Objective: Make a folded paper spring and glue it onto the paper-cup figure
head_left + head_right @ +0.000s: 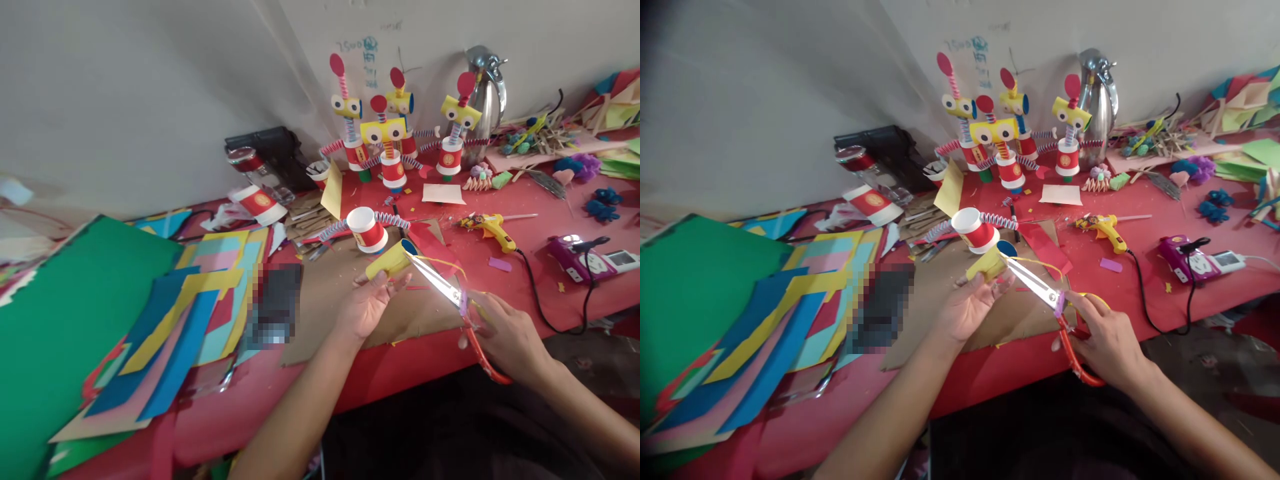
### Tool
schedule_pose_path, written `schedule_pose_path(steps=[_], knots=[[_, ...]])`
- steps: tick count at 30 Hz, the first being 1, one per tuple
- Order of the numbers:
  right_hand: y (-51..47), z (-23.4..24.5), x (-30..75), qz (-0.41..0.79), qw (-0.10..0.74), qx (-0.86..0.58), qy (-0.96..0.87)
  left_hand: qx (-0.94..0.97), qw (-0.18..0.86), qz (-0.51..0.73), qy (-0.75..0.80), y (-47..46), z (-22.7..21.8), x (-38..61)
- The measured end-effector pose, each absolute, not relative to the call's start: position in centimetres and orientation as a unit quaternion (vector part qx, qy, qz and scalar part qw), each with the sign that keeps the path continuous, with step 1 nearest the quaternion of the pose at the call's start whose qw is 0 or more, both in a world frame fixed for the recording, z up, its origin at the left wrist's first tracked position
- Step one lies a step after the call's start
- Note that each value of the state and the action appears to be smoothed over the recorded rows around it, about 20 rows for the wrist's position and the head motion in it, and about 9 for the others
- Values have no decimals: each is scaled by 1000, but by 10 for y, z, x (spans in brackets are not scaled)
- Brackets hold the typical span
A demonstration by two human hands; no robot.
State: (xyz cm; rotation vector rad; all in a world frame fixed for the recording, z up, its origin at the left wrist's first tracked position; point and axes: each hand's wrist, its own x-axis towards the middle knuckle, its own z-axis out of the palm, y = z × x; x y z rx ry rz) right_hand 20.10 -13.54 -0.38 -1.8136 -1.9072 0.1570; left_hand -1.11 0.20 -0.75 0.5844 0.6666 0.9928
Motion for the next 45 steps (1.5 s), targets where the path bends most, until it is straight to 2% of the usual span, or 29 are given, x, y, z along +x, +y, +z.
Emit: schedule_pose_path(steps=[11, 39, 45], knots=[[-134, -2, 198, 60, 264, -661, -700, 201, 807, 431, 351, 3, -3, -9], [-134, -7, 204, 86, 247, -660, -704, 182, 796, 446, 366, 0, 0, -5], [-133, -12, 208, 130, 335, -661, -659, 162, 805, 439, 364, 3, 0, -7]])
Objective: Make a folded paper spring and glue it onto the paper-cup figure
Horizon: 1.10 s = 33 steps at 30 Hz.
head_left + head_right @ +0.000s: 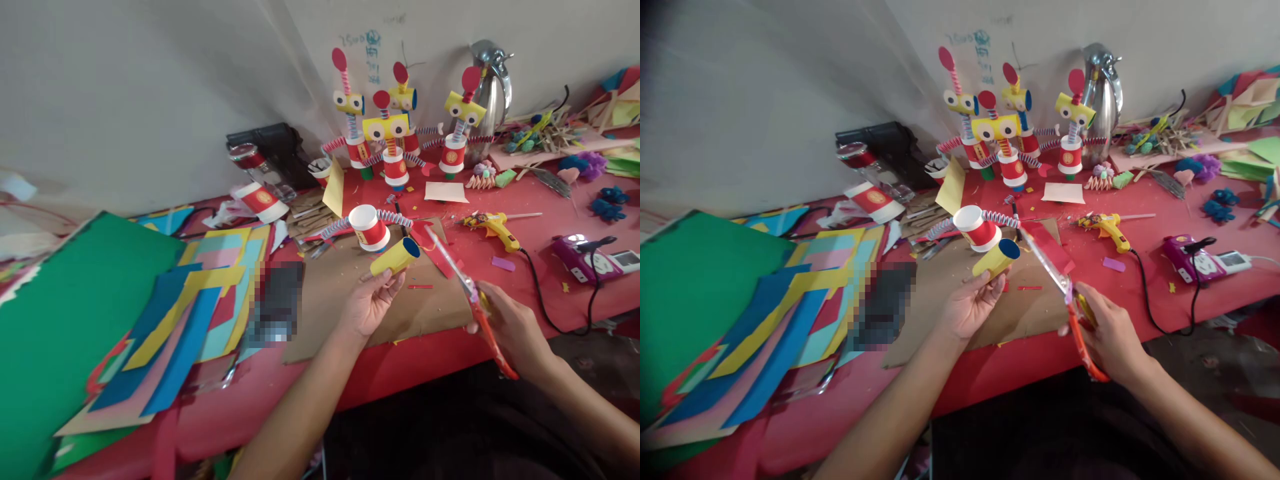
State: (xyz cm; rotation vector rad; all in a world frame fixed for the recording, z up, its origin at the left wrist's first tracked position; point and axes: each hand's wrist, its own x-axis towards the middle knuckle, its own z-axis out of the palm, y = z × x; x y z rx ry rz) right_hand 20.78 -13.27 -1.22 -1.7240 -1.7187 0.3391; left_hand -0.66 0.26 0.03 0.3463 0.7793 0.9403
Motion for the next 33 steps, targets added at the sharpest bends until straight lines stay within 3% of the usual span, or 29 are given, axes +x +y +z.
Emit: schedule_pose_path(steps=[3, 9, 18, 24, 33], knots=[[-126, -12, 215, 102, 318, -698, -633, 133, 815, 434, 361, 5, 0, -9], [-117, -11, 227, 16, 175, -751, -636, 126, 839, 428, 313, 7, -3, -14], [-99, -4, 229, 10, 94, -781, -617, 157, 834, 423, 318, 9, -5, -11], [-83, -2, 244, -47, 69, -774, -627, 320, 702, 518, 369, 3, -12, 0], [-93, -8, 242, -109, 54, -751, -649, 620, 410, 567, 354, -6, -5, -5]])
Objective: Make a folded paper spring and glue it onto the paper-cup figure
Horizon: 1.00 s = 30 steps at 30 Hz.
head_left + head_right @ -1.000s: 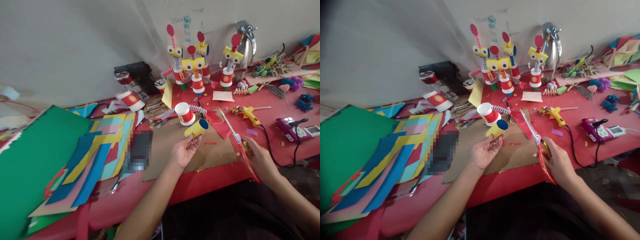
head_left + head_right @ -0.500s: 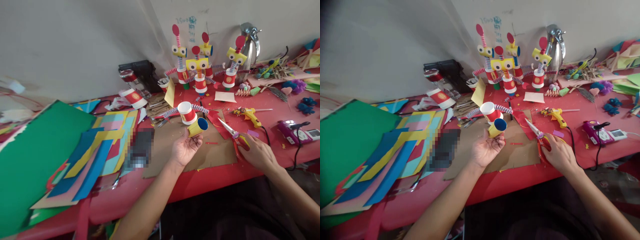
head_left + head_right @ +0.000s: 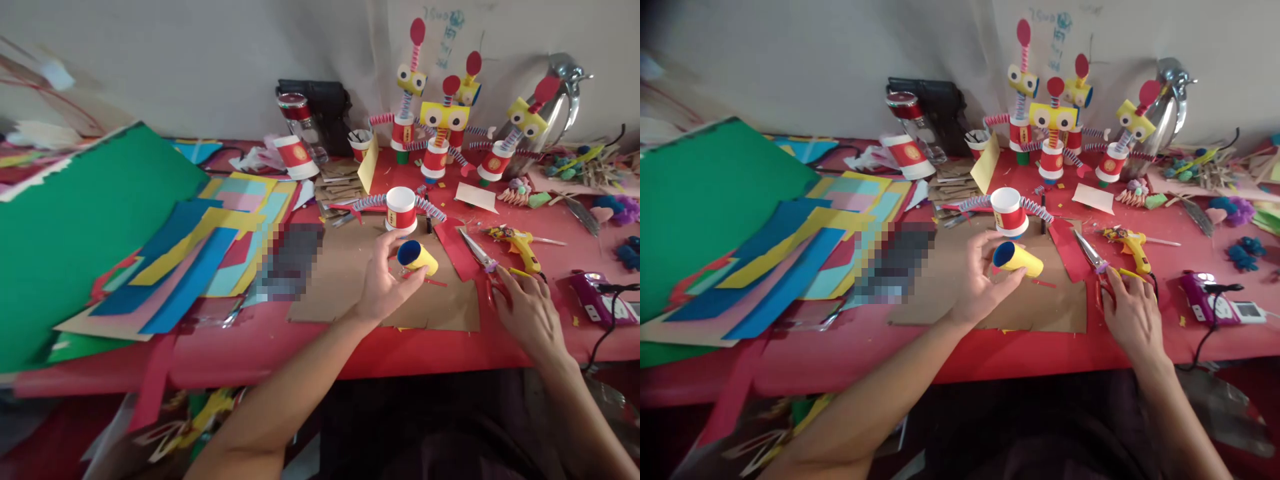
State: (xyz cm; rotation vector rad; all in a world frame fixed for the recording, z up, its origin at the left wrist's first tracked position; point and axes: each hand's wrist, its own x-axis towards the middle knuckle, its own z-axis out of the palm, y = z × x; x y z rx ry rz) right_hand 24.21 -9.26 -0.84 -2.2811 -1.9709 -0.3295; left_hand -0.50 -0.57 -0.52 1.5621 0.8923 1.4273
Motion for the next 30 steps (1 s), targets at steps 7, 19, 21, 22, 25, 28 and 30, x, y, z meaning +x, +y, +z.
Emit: schedule_pose_path(steps=[7, 19, 21, 22, 25, 28, 30], knots=[[-93, -2, 232, -105, 233, -692, -675, 561, 486, 547, 387, -7, 5, -4], [-18, 19, 164, 428, 458, -536, -565, 325, 662, 573, 357, 7, 6, -4], [-9, 18, 160, 449, 486, -531, -530, 318, 660, 586, 345, 7, 6, -4], [-6, 17, 159, 455, 500, -529, -513, 315, 661, 591, 339, 7, 5, -4], [-6, 16, 160, 475, 519, -518, -486, 324, 656, 593, 335, 8, 2, -5], [-10, 13, 163, 498, 491, -517, -494, 363, 651, 566, 352, 9, -4, -5], [-11, 10, 166, 495, 472, -527, -505, 381, 653, 548, 359, 9, -7, -5]])
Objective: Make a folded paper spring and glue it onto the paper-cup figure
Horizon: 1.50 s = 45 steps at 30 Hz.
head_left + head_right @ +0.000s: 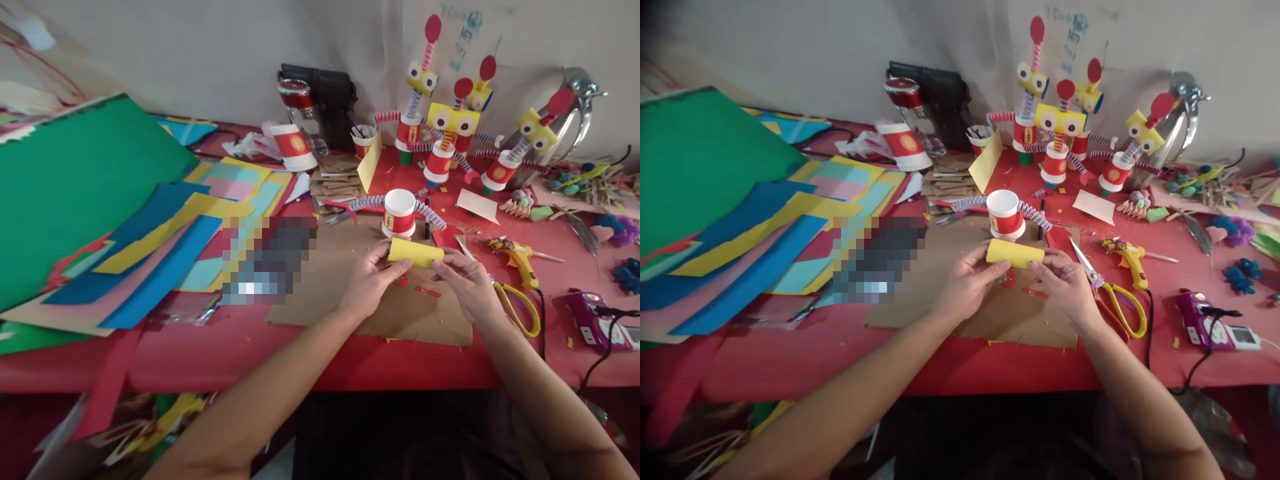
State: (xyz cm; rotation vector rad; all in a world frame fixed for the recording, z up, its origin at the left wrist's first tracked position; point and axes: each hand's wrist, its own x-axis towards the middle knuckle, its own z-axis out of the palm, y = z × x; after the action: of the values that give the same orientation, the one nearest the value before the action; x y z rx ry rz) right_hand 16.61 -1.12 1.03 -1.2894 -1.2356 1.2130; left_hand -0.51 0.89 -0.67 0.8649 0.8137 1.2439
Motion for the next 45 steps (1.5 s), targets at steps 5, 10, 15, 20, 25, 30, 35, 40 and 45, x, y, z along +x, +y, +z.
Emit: schedule_pose_path(steps=[5, 10, 15, 20, 25, 30, 35, 40, 45], knots=[[-12, 5, 168, 439, 476, -532, -546, 401, 633, 545, 377, 9, -8, -4], [-15, 6, 164, 399, 475, -536, -573, 401, 630, 532, 398, 7, -10, -4], [-19, 7, 157, 359, 480, -544, -587, 408, 607, 538, 419, 5, -10, -3], [-20, 10, 156, 313, 497, -546, -598, 398, 604, 545, 425, 5, -10, -1], [-19, 8, 158, 329, 517, -550, -568, 411, 577, 564, 424, 9, -11, -2], [-18, 7, 159, 375, 542, -528, -536, 365, 634, 547, 407, 12, -13, -6], [-21, 9, 158, 348, 558, -513, -552, 279, 707, 532, 372, 15, -12, -9], [-29, 7, 151, 300, 583, -444, -611, 203, 774, 473, 368, 17, -11, -15], [-31, 3, 149, 185, 535, -425, -707, 210, 822, 375, 374, 13, -16, -16]])
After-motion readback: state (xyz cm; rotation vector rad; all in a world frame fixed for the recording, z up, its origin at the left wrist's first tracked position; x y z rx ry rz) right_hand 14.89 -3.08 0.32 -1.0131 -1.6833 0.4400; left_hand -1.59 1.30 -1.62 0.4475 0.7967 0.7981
